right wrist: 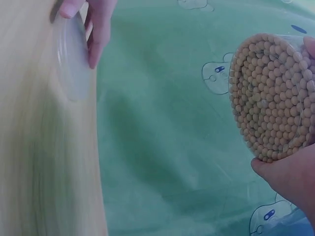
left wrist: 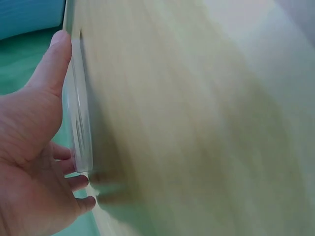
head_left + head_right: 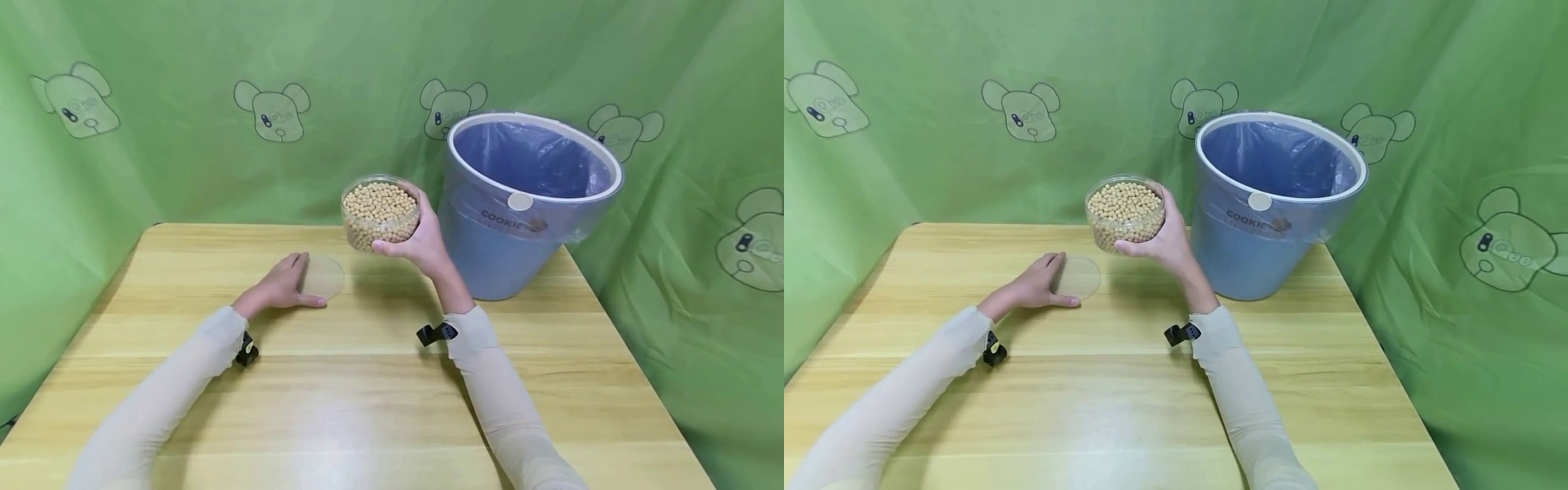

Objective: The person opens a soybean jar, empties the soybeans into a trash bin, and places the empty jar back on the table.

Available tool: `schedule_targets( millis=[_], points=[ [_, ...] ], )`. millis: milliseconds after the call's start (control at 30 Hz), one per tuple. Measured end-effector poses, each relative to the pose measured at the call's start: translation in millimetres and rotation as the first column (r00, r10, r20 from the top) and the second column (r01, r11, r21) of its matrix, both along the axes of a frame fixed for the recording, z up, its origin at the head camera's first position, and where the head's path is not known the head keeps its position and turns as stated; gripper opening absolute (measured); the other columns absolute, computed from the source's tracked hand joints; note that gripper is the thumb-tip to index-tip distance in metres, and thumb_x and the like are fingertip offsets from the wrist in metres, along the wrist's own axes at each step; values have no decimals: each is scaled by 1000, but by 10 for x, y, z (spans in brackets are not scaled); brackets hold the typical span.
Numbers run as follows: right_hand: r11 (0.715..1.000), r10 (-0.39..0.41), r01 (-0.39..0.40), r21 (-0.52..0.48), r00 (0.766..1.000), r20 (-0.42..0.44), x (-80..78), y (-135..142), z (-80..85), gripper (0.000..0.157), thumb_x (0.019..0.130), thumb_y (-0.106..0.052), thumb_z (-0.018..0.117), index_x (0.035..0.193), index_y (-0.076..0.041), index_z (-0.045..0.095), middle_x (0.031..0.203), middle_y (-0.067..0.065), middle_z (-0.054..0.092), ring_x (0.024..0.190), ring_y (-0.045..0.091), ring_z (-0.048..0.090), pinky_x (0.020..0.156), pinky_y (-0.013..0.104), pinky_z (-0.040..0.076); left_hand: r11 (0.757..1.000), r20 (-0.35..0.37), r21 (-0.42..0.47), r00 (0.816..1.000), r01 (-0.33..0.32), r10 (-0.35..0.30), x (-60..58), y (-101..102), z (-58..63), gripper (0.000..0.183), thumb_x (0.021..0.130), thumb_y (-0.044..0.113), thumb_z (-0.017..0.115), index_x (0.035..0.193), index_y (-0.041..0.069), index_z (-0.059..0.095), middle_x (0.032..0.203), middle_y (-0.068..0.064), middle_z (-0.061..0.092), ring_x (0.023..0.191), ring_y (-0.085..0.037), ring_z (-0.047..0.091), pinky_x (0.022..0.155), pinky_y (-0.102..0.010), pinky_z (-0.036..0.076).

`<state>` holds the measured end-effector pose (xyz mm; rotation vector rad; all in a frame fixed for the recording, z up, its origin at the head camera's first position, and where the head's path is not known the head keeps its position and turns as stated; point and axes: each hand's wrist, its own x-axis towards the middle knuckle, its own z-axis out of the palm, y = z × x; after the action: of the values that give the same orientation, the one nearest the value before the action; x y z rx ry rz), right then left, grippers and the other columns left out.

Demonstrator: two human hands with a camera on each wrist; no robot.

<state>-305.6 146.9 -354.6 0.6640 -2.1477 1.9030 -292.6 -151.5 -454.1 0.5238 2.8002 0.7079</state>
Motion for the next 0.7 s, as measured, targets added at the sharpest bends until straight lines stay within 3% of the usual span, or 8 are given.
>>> schedule_targets(
  millis=[200,400,567,700],
  points=[
    [1000,-2,1,-30,999,-39,49,-25,142,112,54,-5,94,152,-10,39,152,11,47,136,27,51,117,41,45,1000,-38,27,999,-13,14,-69,48,71,122,83,58,78,159,-8,10,165,-33,15,152,-50,20,126,-62,18],
    [995,26,-32,-95,998,-59,184,-71,534,106,56,-3,92,149,-11,42,149,10,49,133,26,52,115,41,48,987,-142,158,989,-9,32,-163,205,249,106,92,52,71,161,-2,11,167,-27,14,155,-45,17,127,-62,19],
    [974,62,-70,-217,997,-43,318,-5,905,98,57,10,84,146,-6,45,144,13,51,130,30,54,111,42,52,944,-240,327,970,52,29,-220,502,459,94,95,48,69,162,5,18,168,-18,22,155,-37,22,125,-63,24],
    [966,46,-63,-252,996,-71,435,119,1210,91,57,16,81,140,-4,48,139,13,53,127,30,55,108,41,54,891,-357,440,932,115,56,-283,824,740,77,99,44,65,160,12,31,166,-11,31,155,-31,27,126,-59,26]
  ],
)
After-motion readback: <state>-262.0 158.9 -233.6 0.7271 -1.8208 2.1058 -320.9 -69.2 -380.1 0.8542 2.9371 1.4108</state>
